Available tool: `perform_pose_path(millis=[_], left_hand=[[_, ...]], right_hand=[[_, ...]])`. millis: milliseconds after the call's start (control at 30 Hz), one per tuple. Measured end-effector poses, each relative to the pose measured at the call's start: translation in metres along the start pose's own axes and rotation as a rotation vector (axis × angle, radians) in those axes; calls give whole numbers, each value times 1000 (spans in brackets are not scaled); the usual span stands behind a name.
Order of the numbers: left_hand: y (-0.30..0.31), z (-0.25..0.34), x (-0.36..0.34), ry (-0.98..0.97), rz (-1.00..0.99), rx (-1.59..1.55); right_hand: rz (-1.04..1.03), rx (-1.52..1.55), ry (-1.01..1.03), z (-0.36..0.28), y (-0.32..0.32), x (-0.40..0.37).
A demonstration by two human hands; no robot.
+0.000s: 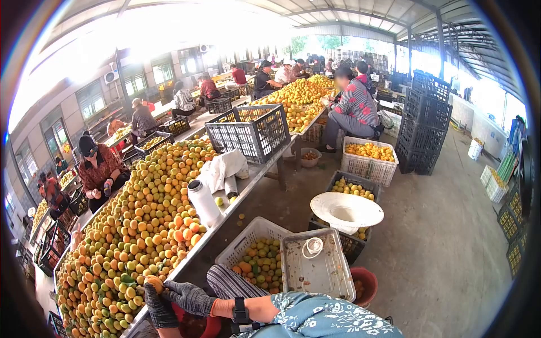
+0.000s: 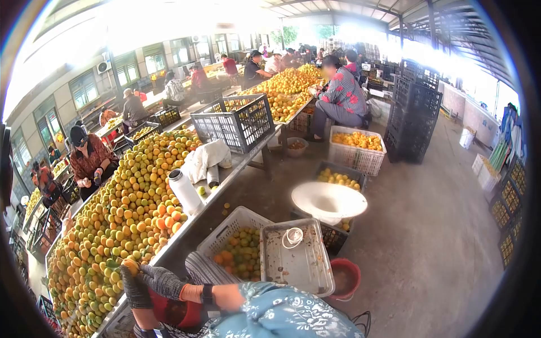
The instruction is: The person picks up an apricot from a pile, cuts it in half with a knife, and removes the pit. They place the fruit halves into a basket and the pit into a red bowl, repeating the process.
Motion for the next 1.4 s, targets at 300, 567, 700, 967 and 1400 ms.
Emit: perform_pose_path(millis=[300, 567, 700, 967, 1400], left_hand=[[26, 8, 10, -244, 15, 205], [-10, 10, -12, -156, 167, 176], [13, 12, 2, -136, 30, 363], [22, 0, 12, -101, 88, 157], [35, -8, 8, 6, 117, 97]], right_hand=[[-7, 43, -79, 9, -7, -8], [-32, -49, -62, 13, -8, 4], [-22, -67, -19, 2, -4, -2], [3, -121, -64, 16, -11, -6], [-140, -230, -139, 5, -6, -2]])
Point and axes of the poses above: each hand's wrist, its own x-axis towards the middle knuckle, its own y-axis out of the back of the hand, z = x × y, the point moved 5 cm from there along x, towards the middle knuckle, and after that the axes turned 4 degrees about -x, right-handed, at the moved point
